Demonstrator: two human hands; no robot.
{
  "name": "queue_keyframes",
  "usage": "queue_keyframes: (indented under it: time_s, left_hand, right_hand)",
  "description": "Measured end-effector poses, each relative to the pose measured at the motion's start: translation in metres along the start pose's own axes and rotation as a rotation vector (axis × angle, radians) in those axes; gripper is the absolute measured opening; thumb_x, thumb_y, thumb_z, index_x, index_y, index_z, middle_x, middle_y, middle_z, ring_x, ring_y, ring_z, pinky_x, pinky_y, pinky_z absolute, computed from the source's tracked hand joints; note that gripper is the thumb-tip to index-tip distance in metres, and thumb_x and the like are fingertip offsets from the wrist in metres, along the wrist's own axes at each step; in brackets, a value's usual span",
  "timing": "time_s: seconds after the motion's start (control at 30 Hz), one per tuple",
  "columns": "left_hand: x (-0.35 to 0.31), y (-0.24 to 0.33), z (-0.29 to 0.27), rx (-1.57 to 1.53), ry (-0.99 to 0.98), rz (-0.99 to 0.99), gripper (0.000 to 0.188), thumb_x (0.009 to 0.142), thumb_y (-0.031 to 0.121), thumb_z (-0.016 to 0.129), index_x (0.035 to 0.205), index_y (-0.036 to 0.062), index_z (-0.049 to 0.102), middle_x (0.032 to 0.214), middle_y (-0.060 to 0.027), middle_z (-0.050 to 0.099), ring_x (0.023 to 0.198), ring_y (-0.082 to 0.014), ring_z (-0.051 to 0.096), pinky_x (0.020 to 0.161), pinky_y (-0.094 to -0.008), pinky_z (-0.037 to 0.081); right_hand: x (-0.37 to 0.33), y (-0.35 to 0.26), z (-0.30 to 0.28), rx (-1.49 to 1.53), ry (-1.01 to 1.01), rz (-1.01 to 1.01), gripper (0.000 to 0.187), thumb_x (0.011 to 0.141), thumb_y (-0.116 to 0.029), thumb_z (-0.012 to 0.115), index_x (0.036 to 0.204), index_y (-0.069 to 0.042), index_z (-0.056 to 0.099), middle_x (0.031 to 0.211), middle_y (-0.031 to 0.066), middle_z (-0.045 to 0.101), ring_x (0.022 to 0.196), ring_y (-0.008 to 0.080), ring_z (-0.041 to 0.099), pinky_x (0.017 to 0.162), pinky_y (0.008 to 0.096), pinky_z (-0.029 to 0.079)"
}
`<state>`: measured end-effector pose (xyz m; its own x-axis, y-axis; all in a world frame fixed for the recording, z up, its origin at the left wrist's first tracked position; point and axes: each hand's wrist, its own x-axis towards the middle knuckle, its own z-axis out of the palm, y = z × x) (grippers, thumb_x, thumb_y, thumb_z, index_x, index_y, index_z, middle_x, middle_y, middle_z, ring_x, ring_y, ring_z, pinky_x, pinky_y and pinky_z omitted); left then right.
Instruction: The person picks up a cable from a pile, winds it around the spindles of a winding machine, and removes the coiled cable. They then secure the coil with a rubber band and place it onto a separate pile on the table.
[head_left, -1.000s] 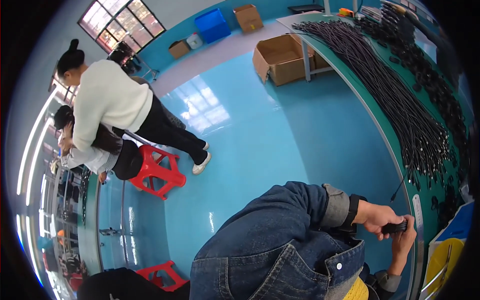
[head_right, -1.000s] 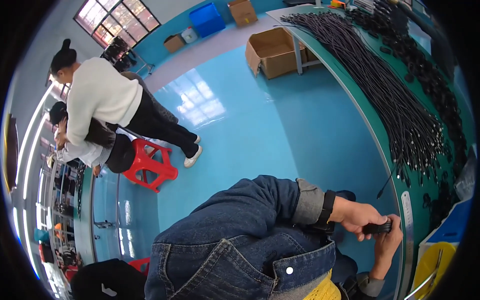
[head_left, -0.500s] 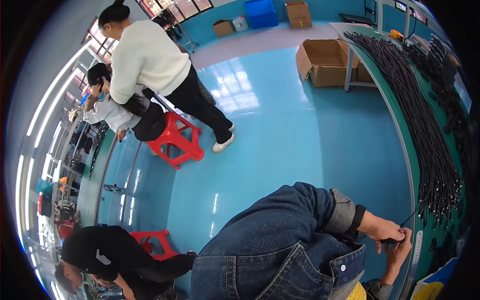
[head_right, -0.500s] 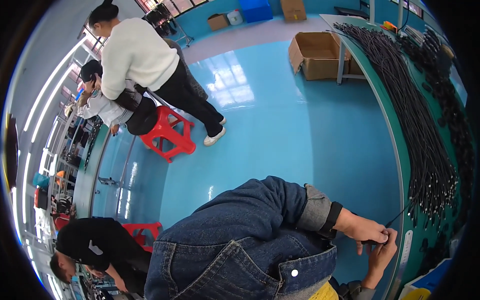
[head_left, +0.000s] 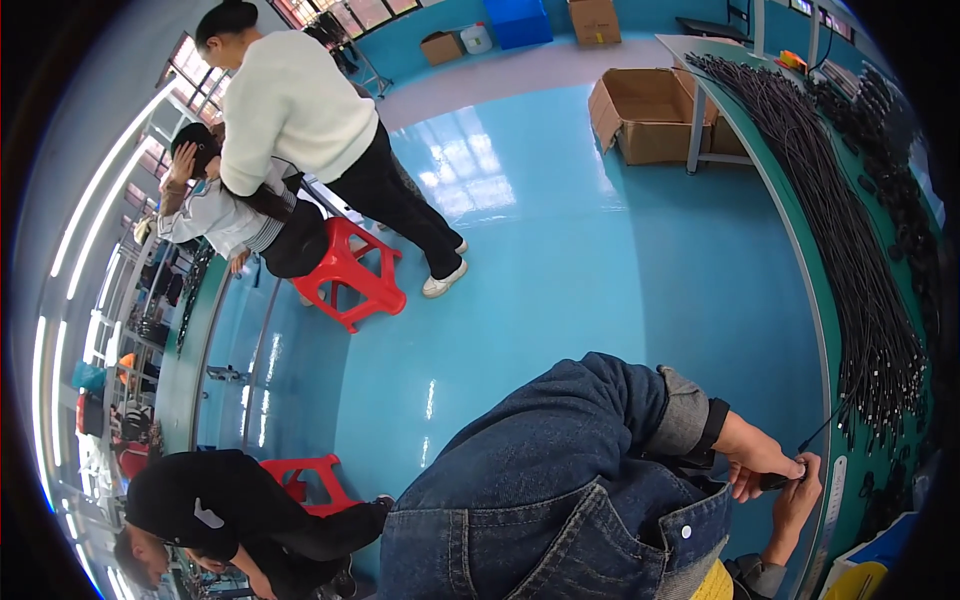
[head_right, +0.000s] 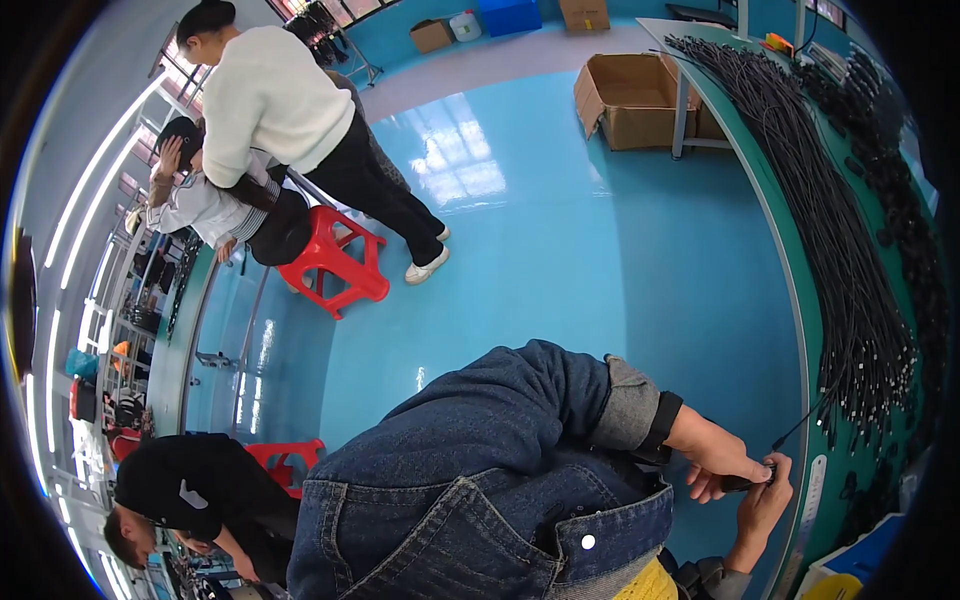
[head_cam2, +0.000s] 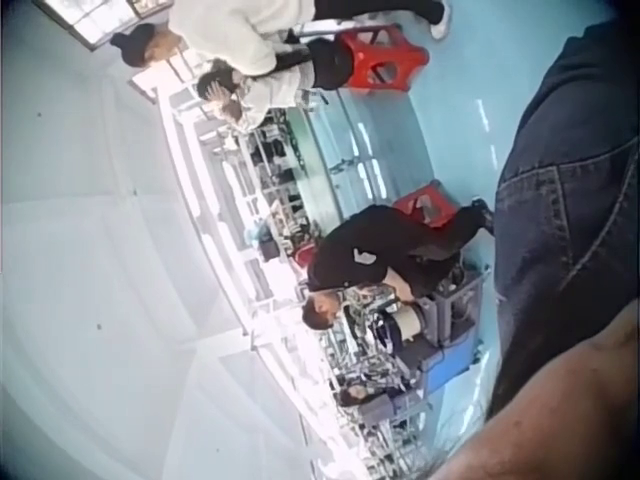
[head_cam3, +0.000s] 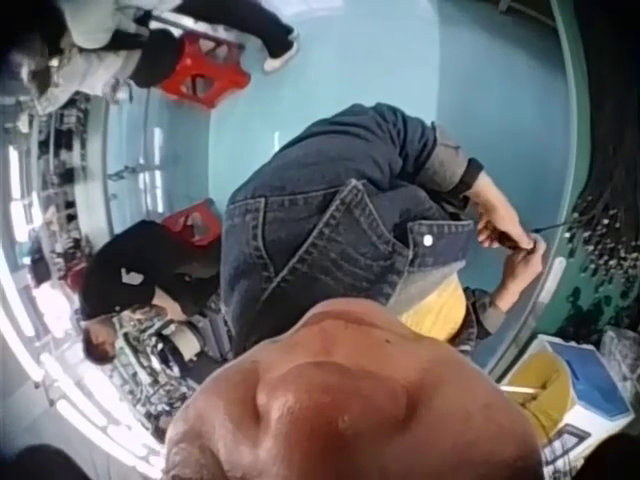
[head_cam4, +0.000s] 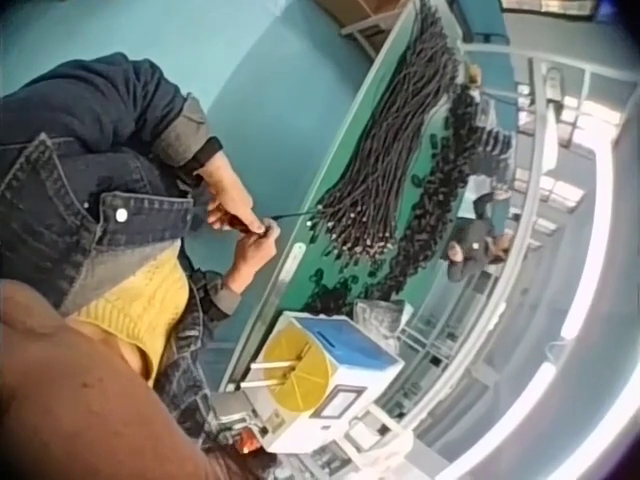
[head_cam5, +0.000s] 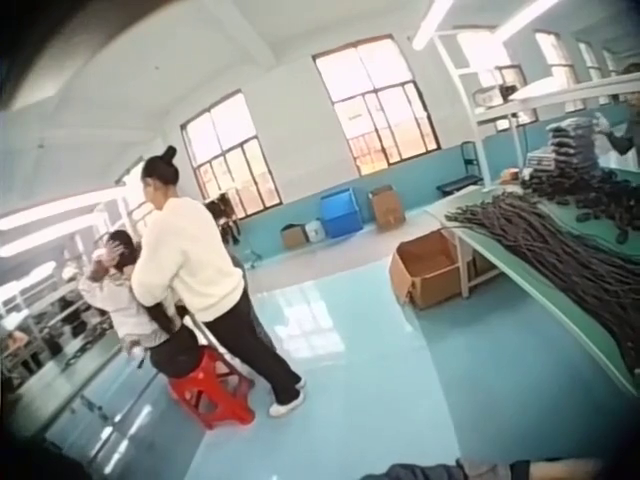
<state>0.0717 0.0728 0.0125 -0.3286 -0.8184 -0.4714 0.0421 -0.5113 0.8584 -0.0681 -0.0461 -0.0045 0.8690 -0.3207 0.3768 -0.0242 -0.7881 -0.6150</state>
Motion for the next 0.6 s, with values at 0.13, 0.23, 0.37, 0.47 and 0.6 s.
queue_keyframes:
  time_s: [0.13,0.23,0.37,0.47,0.6]
  left_hand:
    - [0.027,-0.018,0.008,-0.027,0.220,0.290,0.043,0.093,0.037,0.037,0.092,-0.0029,0.052,0.085,-0.0140,0.055,0.072,-0.0236,0.061,0.057,-0.0326,0.052]
    - [0.040,-0.029,0.010,-0.337,0.066,0.559,0.040,0.093,0.035,0.038,0.092,-0.0030,0.051,0.085,-0.0144,0.055,0.071,-0.0248,0.062,0.058,-0.0334,0.052]
    - [0.022,-0.022,0.010,-0.377,-0.053,0.283,0.039,0.093,0.033,0.038,0.093,-0.0033,0.050,0.084,-0.0157,0.057,0.071,-0.0254,0.062,0.057,-0.0351,0.053]
    - [0.011,-0.014,0.001,-0.274,-0.099,0.170,0.039,0.092,0.034,0.040,0.095,-0.0039,0.049,0.083,-0.0172,0.059,0.072,-0.0263,0.063,0.057,-0.0371,0.054]
    - [0.008,-0.011,-0.002,-0.213,-0.124,0.079,0.041,0.091,0.035,0.042,0.094,-0.0049,0.050,0.082,-0.0192,0.061,0.072,-0.0276,0.063,0.056,-0.0383,0.054]
  right_hand:
    - [-0.003,-0.009,0.006,-0.028,-0.039,0.030,0.008,0.082,-0.003,0.041,0.089,-0.002,0.046,0.066,0.0169,0.050,0.062,0.0359,0.053,0.055,0.0364,0.041]
    - [-0.006,0.000,0.000,-0.058,-0.058,0.060,0.009,0.080,-0.001,0.042,0.088,-0.002,0.046,0.065,0.0170,0.050,0.062,0.0362,0.053,0.055,0.0366,0.041]
    - [-0.009,0.005,-0.005,-0.095,-0.082,0.050,0.011,0.077,0.001,0.043,0.087,-0.002,0.046,0.065,0.0171,0.050,0.060,0.0358,0.053,0.054,0.0364,0.040]
    - [-0.009,0.002,-0.003,-0.093,-0.083,0.029,0.012,0.075,0.002,0.044,0.087,-0.002,0.046,0.065,0.0170,0.049,0.059,0.0350,0.052,0.053,0.0362,0.040]
    - [-0.006,0.000,-0.002,-0.060,-0.067,0.017,0.014,0.074,0.003,0.044,0.086,-0.002,0.045,0.065,0.0166,0.048,0.057,0.0336,0.051,0.052,0.0359,0.039]
